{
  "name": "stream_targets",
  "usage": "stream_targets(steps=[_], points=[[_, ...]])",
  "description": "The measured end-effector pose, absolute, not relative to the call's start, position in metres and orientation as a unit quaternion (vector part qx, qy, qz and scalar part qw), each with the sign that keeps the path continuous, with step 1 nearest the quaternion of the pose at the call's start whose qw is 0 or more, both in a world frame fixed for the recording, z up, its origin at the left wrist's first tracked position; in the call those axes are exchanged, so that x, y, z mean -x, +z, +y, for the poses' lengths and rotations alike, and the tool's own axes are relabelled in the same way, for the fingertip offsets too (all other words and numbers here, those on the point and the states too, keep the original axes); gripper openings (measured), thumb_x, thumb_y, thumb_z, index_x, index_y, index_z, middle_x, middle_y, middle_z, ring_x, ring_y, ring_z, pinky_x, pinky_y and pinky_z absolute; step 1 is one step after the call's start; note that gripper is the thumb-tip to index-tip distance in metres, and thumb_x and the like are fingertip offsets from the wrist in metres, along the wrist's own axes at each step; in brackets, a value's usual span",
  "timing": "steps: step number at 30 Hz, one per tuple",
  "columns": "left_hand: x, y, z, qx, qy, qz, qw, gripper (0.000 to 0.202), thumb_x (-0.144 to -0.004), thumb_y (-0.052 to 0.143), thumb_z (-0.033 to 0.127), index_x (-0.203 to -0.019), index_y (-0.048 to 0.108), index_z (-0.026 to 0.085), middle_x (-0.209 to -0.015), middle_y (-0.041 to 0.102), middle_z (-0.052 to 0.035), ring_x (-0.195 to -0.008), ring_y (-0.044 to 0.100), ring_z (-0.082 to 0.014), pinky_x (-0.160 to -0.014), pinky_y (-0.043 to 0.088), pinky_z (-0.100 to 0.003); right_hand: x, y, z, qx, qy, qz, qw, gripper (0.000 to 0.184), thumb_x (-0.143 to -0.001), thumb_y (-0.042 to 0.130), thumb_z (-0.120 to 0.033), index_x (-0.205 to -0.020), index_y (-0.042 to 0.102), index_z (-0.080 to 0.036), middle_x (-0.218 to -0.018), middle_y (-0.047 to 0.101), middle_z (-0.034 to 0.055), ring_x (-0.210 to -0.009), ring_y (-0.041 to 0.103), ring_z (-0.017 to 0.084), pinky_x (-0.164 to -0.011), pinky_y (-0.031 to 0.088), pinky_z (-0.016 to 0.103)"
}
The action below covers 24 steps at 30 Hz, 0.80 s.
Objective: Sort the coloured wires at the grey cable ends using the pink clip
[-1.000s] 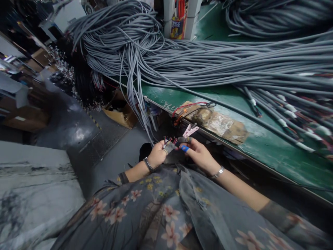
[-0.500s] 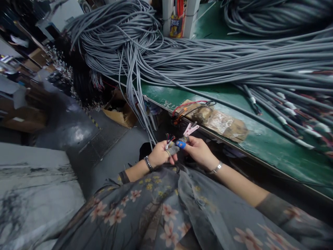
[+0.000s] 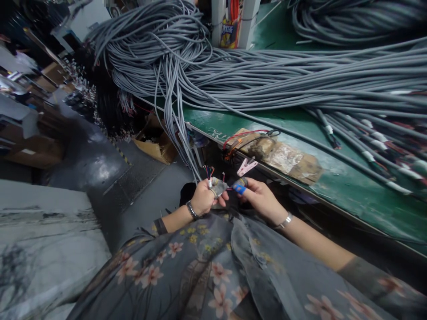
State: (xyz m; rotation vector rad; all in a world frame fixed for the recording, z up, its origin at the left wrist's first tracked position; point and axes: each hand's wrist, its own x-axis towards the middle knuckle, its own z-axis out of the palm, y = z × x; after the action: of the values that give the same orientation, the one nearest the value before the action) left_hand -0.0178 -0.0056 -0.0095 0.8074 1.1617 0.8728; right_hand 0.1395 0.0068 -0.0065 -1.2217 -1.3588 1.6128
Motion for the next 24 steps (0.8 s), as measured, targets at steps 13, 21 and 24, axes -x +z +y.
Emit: stream_targets(steps=[13,21,24], points=[[0.015,-0.008,-0.006,-0.468,0.311,0.509,0.652,0.054,-0.068,0.064,0.066,-0.053,0.055,0.015,-0.040,0.053,-0.0008,-0.032,0.036,-0.0043,-0.038,0.022,-0.020,-0.136,-0.010,0.009,0.484,0.629,-0.486,0.366,0.051,-0.058,0.070,-0.066,-0.068,0.053,-0.020,-0.058,0.054,-0.0017,-0.051,0.043,0.010,-0.050,0.038,0.025],[0.016,-0.014,-0.008,-0.470,0.344,0.508,0.634,0.054,-0.069,0.062,0.067,-0.055,0.056,0.015,-0.041,0.053,-0.0008,-0.033,0.037,-0.0047,-0.038,0.024,-0.020,-0.134,-0.010,0.005,0.497,0.623,-0.451,0.402,0.050,-0.054,0.075,-0.064,-0.062,0.052,-0.020,-0.052,0.048,-0.0041,-0.047,0.038,0.008,-0.046,0.034,0.024],[0.016,-0.016,-0.008,-0.462,0.358,0.509,0.632,0.052,-0.069,0.063,0.066,-0.056,0.054,0.016,-0.041,0.053,-0.0002,-0.034,0.039,-0.0051,-0.038,0.024,-0.019,-0.134,-0.008,0.005,0.494,0.627,-0.440,0.412,0.048,-0.052,0.078,-0.061,-0.062,0.055,-0.019,-0.055,0.051,-0.0032,-0.049,0.040,0.009,-0.048,0.035,0.024]])
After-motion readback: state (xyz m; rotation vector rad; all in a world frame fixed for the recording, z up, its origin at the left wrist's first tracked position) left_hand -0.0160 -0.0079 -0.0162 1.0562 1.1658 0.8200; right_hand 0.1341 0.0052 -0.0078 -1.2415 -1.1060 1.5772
